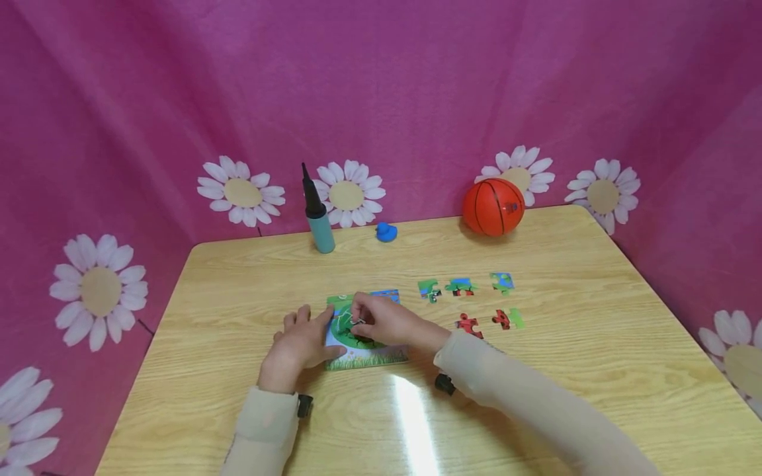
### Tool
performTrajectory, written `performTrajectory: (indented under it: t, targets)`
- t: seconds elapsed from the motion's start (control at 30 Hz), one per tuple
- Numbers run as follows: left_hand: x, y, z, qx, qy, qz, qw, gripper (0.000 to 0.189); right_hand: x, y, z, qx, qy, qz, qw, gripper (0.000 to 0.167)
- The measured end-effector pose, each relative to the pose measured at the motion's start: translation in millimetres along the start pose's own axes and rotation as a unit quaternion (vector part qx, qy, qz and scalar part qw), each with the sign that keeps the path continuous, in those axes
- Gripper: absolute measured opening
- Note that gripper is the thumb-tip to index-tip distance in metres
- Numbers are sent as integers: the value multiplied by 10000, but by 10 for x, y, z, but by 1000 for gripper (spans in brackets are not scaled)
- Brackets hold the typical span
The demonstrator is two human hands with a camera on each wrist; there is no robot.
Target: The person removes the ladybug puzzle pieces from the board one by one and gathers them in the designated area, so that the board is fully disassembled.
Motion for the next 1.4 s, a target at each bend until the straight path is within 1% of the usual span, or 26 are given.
performTrajectory:
  t: [0.1,0.2,0.4,0.47,0.57,0.63,0.7,0.77,0.83,1.0,1.1,1.23,1.33,1.4]
  targets:
    - [-5,-6,-1,32,-26,8,10000,89,49,-127,16,9,-37,11,10000,13]
    - [-5,-11,-7,124,-78,14,9999,90,114,-285,72,-75,0,-75,9999,10]
    - [-4,7,-20,155,-137,21,9998,90,316,-605,247,-173,201,-462,9986,3]
    - [-3,12,-25,140,-135,38,9998,90,385,-697,300,-55,216,-600,9979,4]
    - [-6,16,-30,135,-126,64,9998,89,483,-778,397,8,342,-879,9955,3]
    - [-9,24,-31,134,-122,53,9998,89,547,-807,467,7,483,-1059,9932,4]
    - [-11,27,-28,122,-114,41,9999,89,606,-824,552,-17,725,-1177,9904,7]
    - [-14,33,-29,106,-118,28,9999,89,647,-843,614,35,884,-1189,9890,10]
    - [-13,33,-33,81,-127,30,9999,89,668,-856,650,138,955,-1148,9887,10]
    - [-17,42,-40,23,-125,53,9999,90,655,-866,660,470,845,-987,9904,9]
    - [-18,45,-42,32,-130,57,9999,91,652,-874,667,565,902,-892,9903,11]
    - [-14,35,-38,49,-135,53,9999,90,665,-867,653,604,936,-862,9900,12]
    - [-7,28,-31,70,-127,57,9999,90,669,-854,604,674,781,-856,9910,12]
    - [-2,31,-32,88,-131,61,9999,90,656,-858,570,753,674,-743,9921,11]
Point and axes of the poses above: each hand's wrist, its own x-axis away from the middle knuckle, its own y-axis out of the palm, z = x × y, the point moved 10 cm from there along -x, towards the middle knuckle, and after that the axes turned 8 degrees about -x, right-handed, at the moved point
